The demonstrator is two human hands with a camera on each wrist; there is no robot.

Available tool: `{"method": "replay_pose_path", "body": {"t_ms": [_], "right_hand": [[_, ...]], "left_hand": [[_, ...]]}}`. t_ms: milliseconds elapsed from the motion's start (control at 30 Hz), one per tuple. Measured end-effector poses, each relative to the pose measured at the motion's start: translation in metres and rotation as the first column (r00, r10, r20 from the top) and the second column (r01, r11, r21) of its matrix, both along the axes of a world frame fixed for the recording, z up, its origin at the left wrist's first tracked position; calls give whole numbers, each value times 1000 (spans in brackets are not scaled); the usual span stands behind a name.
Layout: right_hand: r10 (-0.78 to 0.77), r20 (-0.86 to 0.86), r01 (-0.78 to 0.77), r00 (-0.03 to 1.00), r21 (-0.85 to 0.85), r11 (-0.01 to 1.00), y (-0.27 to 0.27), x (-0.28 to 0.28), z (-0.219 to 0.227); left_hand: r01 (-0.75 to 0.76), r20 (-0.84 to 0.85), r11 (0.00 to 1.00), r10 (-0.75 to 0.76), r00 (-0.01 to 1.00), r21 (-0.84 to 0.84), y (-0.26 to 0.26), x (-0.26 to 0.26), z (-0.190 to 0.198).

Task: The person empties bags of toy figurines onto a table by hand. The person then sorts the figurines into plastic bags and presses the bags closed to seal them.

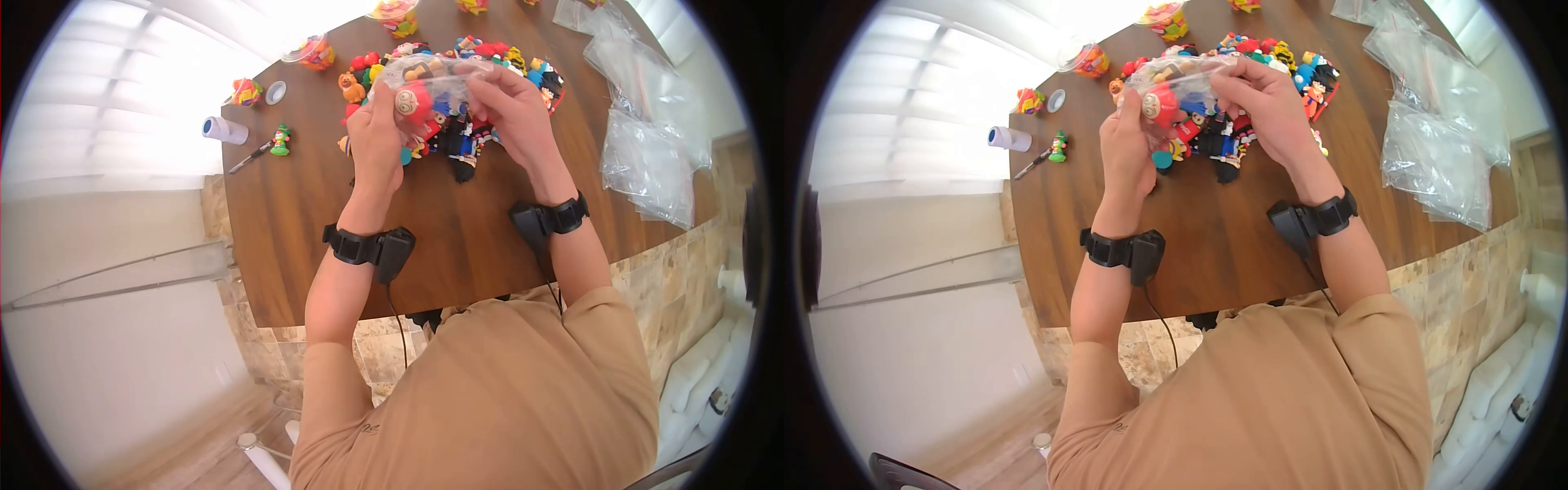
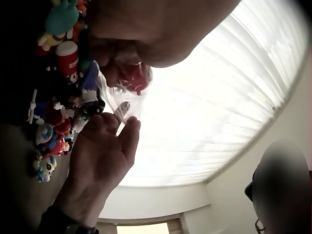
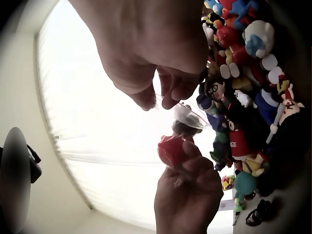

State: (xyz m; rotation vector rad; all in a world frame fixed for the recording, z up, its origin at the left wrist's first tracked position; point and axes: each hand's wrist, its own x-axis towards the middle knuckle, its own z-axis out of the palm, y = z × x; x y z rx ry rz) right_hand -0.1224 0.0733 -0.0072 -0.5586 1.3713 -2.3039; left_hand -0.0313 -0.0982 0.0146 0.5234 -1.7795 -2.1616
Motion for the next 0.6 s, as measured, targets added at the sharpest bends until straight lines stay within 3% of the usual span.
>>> {"method": "replay_pose_path", "body": {"t_ms": [67, 167, 200, 267, 300, 467, 533, 567, 600], "right_hand": [[59, -6, -59, 998, -50, 997, 2, -1, 1], [408, 70, -374, 910, -284, 883, 1, -9, -5], [403, 64, -370, 913, -285, 884, 0, -9, -3], [215, 216, -194, 952, -117, 974, -8, -9, 2], [183, 240, -159, 953, -115, 980, -11, -9, 1], [301, 249, -291, 921, -75, 954, -15, -5, 10], [215, 273, -191, 938, -115, 975, -20, -5, 7], [103, 251, -82, 963, -91, 992, -24, -5, 6], [105, 251, -85, 962, -90, 992, -23, -6, 7]], "left_hand": [[1, 23, 1000, -2, 1000, 18, -2, 0, 4], [-47, -27, 996, 45, 999, -77, -2, -4, 13], [-32, -57, 993, 25, 998, -110, -5, -5, 13], [-12, -92, 989, -2, 996, -145, -8, -7, 18], [-11, -136, 985, -12, 991, -172, -7, -7, 22], [80, -127, 943, -127, 984, -323, -4, -8, 37], [68, -83, 942, -101, 991, -328, -5, -8, 40], [67, -83, 943, -99, 992, -327, -8, -8, 38], [40, -84, 929, -76, 994, -368, -11, -9, 35]]}}
